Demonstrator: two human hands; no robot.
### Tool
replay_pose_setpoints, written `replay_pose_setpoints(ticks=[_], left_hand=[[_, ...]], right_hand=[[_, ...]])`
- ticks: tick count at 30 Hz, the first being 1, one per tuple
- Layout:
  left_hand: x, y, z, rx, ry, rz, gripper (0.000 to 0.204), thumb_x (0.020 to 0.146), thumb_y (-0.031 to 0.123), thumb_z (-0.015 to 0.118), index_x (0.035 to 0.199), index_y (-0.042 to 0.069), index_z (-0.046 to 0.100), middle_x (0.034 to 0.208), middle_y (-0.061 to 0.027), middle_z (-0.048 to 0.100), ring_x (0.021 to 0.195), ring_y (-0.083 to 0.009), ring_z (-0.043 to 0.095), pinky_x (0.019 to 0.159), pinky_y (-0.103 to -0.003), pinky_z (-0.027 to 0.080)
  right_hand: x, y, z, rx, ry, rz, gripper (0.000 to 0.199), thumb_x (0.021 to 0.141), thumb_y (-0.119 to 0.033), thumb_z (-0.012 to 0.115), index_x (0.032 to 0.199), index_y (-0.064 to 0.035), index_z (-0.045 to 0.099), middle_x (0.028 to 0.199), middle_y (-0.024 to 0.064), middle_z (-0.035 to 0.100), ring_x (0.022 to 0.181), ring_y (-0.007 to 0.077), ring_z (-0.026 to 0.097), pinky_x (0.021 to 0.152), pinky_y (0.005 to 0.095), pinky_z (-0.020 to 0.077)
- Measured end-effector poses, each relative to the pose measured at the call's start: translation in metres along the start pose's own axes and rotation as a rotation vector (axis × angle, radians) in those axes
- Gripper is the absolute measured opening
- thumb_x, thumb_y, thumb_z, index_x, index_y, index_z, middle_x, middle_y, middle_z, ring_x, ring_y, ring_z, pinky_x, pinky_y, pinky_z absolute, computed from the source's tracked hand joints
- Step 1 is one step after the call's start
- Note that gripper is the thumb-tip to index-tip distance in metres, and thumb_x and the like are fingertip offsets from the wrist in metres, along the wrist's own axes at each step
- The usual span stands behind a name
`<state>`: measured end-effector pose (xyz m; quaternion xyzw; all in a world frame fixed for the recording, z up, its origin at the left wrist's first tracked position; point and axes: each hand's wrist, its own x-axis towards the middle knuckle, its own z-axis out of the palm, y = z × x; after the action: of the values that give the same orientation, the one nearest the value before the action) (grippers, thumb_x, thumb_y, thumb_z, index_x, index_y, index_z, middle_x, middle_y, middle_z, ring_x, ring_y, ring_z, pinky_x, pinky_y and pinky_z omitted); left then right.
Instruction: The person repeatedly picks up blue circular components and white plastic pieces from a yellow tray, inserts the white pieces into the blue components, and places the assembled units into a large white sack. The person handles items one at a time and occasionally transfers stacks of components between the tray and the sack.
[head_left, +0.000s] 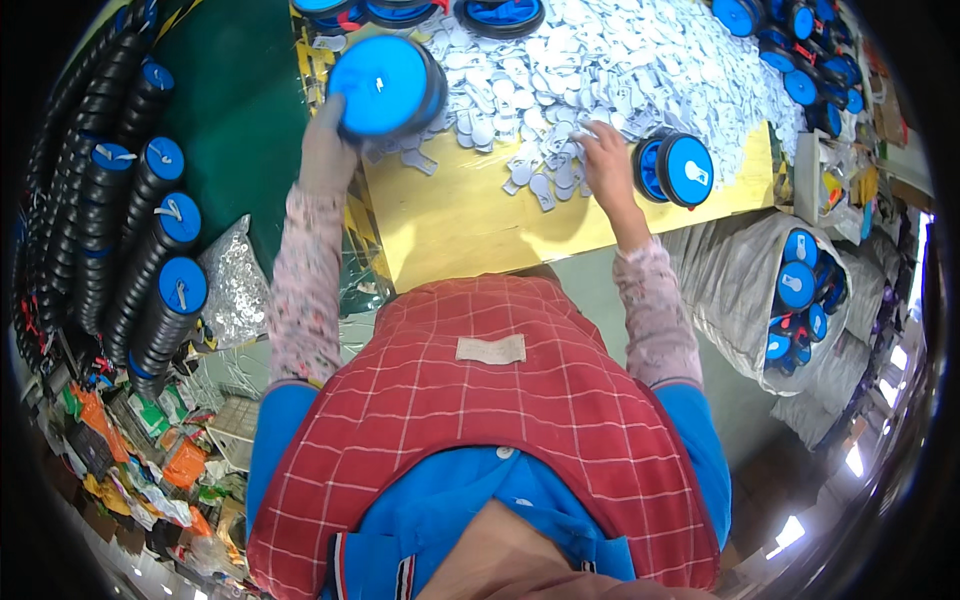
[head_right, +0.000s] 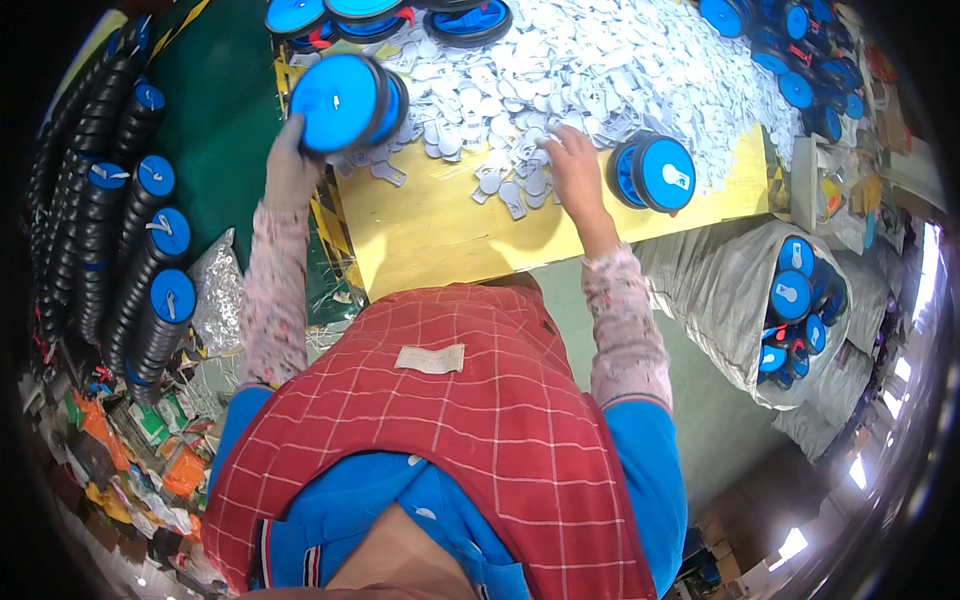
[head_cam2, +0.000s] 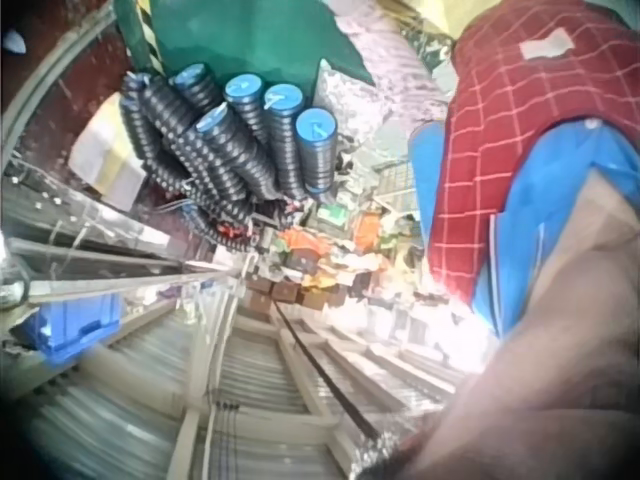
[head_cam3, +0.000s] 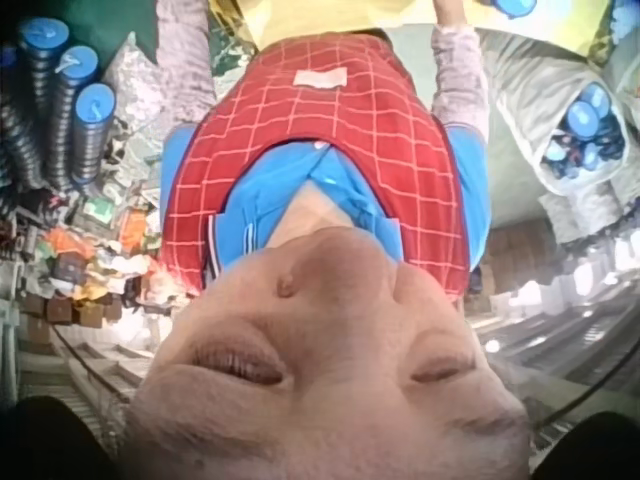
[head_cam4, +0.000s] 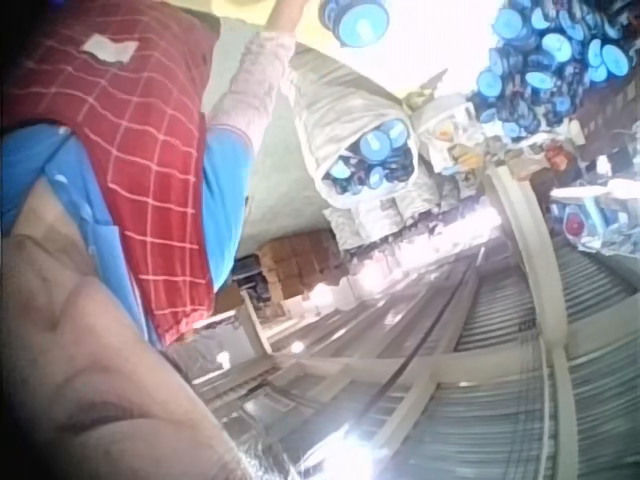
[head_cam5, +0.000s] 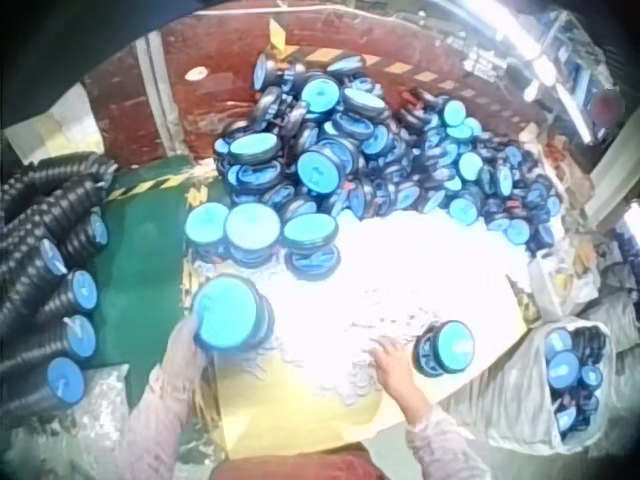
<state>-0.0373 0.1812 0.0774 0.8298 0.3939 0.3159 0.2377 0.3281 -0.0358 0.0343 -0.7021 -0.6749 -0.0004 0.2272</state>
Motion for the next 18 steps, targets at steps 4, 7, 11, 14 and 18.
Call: replay_pose_setpoints(ticks=[4,7,11,14,18], left_hand=[[-0.083,0.041,-0.027,-1.118,-0.224,-0.789,0.044,0.101,0.029,0.055,0.135,0.002,0.049,0.127,-0.0096,0.058,0.115,-0.0184,0.057,0.101,-0.036,0.046],[-0.151,0.034,-0.005,-1.073,-0.292,-0.917,0.053,0.098,0.026,0.057,0.140,-0.003,0.044,0.133,-0.0131,0.056,0.118,-0.0210,0.055,0.103,-0.033,0.045],[-0.176,0.028,0.031,-1.150,-0.201,-0.858,0.050,0.099,0.027,0.057,0.137,-0.004,0.045,0.124,-0.0155,0.059,0.112,-0.0204,0.057,0.098,-0.031,0.046],[-0.170,0.043,0.031,-1.069,-0.201,-0.839,0.052,0.099,0.029,0.057,0.137,-0.005,0.045,0.121,-0.0165,0.060,0.110,-0.0208,0.057,0.097,-0.031,0.046],[-0.175,0.028,0.027,-0.761,-0.330,-0.789,0.052,0.099,0.031,0.058,0.136,-0.004,0.046,0.122,-0.0177,0.061,0.111,-0.0221,0.059,0.097,-0.031,0.047]], right_hand=[[0.008,0.039,0.050,-0.013,-0.096,-0.039,0.029,0.077,-0.001,0.059,0.103,-0.0081,0.068,0.114,0.0112,0.066,0.117,0.0337,0.057,0.097,0.0420,0.0457],[0.022,0.009,0.041,0.125,-0.072,0.131,0.021,0.090,-0.008,0.059,0.109,-0.0048,0.067,0.102,0.0176,0.068,0.099,0.0352,0.064,0.085,0.0403,0.0500],[0.027,-0.114,-0.007,0.589,-0.360,0.547,0.028,0.091,-0.010,0.067,0.118,-0.0049,0.065,0.096,0.0188,0.070,0.082,0.0317,0.068,0.074,0.0316,0.0515],[-0.001,-0.176,0.001,0.690,-0.403,0.277,0.029,0.086,-0.007,0.071,0.114,-0.0054,0.066,0.097,0.0161,0.067,0.086,0.0308,0.065,0.076,0.0330,0.0520],[-0.004,-0.221,0.001,0.304,-0.174,-0.063,0.030,0.081,-0.002,0.070,0.111,-0.0030,0.067,0.106,0.0149,0.063,0.098,0.0348,0.058,0.085,0.0393,0.0494]])
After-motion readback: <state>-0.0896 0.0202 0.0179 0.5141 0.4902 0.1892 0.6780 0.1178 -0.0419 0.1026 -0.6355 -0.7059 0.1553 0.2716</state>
